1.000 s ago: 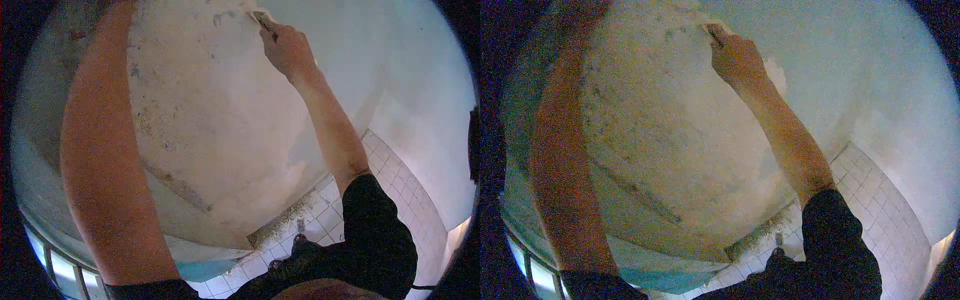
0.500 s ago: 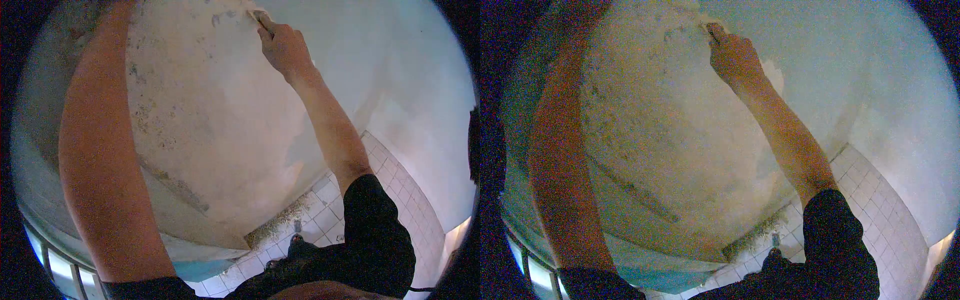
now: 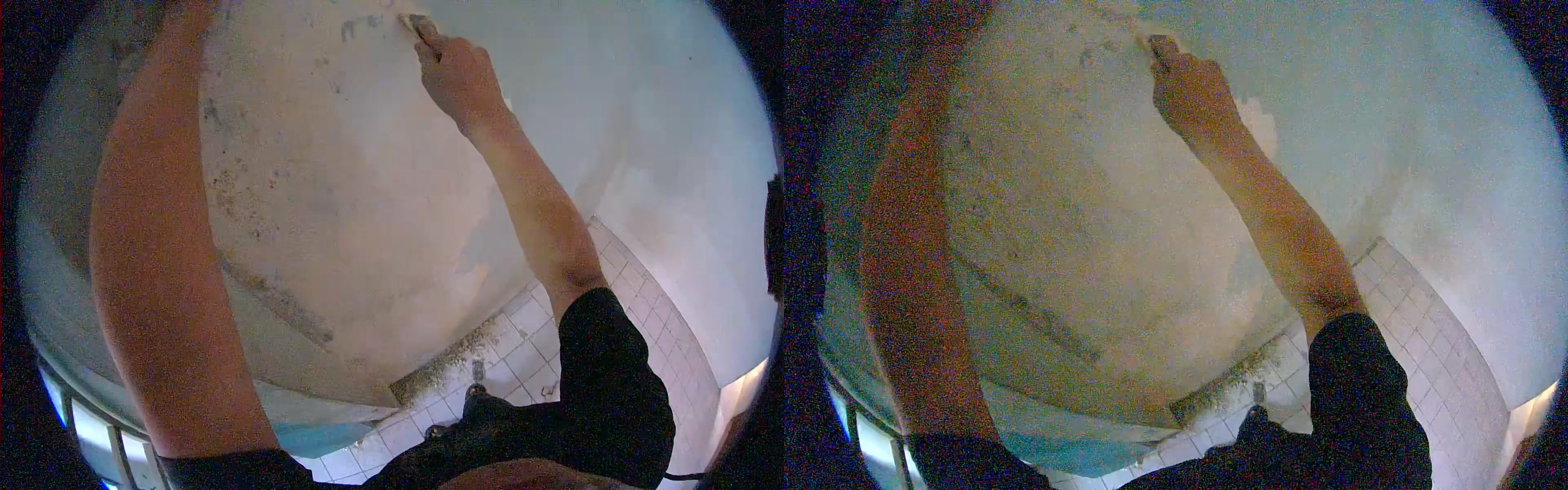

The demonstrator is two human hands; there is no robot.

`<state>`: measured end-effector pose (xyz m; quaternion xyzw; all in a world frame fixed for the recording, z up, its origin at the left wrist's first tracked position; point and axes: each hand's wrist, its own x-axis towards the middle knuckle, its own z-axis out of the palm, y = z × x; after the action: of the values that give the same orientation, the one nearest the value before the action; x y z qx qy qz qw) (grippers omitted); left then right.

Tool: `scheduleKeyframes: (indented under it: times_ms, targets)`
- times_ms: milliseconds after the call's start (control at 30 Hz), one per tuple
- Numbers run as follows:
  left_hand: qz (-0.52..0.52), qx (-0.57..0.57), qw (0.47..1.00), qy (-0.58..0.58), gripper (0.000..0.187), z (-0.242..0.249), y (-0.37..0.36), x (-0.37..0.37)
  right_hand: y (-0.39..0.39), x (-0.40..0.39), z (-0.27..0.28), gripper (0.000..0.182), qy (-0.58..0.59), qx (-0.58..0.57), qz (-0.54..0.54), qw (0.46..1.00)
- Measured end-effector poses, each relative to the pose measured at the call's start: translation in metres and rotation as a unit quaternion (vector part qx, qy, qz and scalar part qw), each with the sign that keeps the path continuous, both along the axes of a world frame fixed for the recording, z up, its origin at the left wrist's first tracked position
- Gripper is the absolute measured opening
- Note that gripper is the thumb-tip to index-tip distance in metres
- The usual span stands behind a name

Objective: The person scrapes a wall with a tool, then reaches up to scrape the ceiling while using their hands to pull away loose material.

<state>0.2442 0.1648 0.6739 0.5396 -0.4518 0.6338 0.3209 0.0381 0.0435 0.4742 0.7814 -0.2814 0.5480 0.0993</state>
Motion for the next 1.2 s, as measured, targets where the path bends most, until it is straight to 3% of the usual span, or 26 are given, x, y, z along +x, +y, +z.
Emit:
scheduleKeyframes:
  times_ms: [67,100,167,300,367,400,467,567,700,767,900,1000,1067,1200]
  targets:
    - [-0.192,-0.022,0.976,-0.103,0.041,0.038,-0.033,0.090,-0.016,0.009,0.001,0.021,-0.031,-0.066,0.007,0.997]
    - [-0.192,-0.022,0.976,-0.102,0.041,0.025,-0.027,0.066,-0.016,0.005,0.001,0.021,-0.030,-0.065,0.007,0.997]
    - [0.088,-0.095,0.983,-0.128,0.043,-0.020,-0.002,-0.007,-0.012,-0.002,-0.004,0.020,-0.017,-0.071,-0.005,0.997]
    - [0.069,-0.088,0.984,-0.136,0.044,-0.018,-0.003,-0.008,-0.017,0.000,0.001,0.036,-0.018,0.011,0.013,1.000]
    - [0.126,-0.085,0.988,-0.029,0.044,-0.024,-0.004,-0.023,-0.017,-0.002,-0.002,0.022,-0.034,-0.103,0.010,0.994]
    - [0.124,-0.084,0.988,-0.028,0.044,-0.025,-0.008,-0.016,-0.019,-0.003,-0.004,0.022,-0.033,-0.103,0.008,0.994]
    - [0.100,-0.102,0.981,-0.134,0.045,-0.016,-0.009,0.006,-0.021,-0.002,-0.003,0.022,-0.014,-0.043,0.044,0.998]
    - [0.094,-0.095,0.985,-0.111,0.045,-0.026,0.001,-0.012,-0.035,0.009,0.004,0.021,-0.072,-0.101,0.063,0.990]
    - [0.108,-0.094,0.984,-0.105,0.045,-0.022,-0.005,-0.015,-0.017,-0.005,0.009,0.020,-0.024,-0.081,0.030,0.996]
    - [0.063,-0.103,0.987,-0.102,0.046,-0.023,-0.007,-0.009,-0.026,0.000,0.014,0.031,-0.026,-0.031,0.018,0.999]
    - [0.050,-0.094,0.987,-0.118,0.046,-0.024,-0.003,-0.008,-0.014,-0.001,0.011,0.022,-0.010,-0.068,0.009,0.998]
    - [0.074,-0.114,0.984,-0.117,0.046,-0.020,0.000,-0.010,-0.018,0.003,0.011,0.023,-0.019,-0.061,0.019,0.998]
    - [0.064,-0.081,0.990,-0.098,0.046,-0.022,0.008,-0.021,-0.033,0.008,0.028,0.025,-0.019,-0.123,0.021,0.992]
    - [0.067,-0.088,0.987,-0.121,0.047,-0.014,-0.003,-0.001,-0.005,-0.004,0.020,0.032,0.001,-0.081,-0.002,0.997]
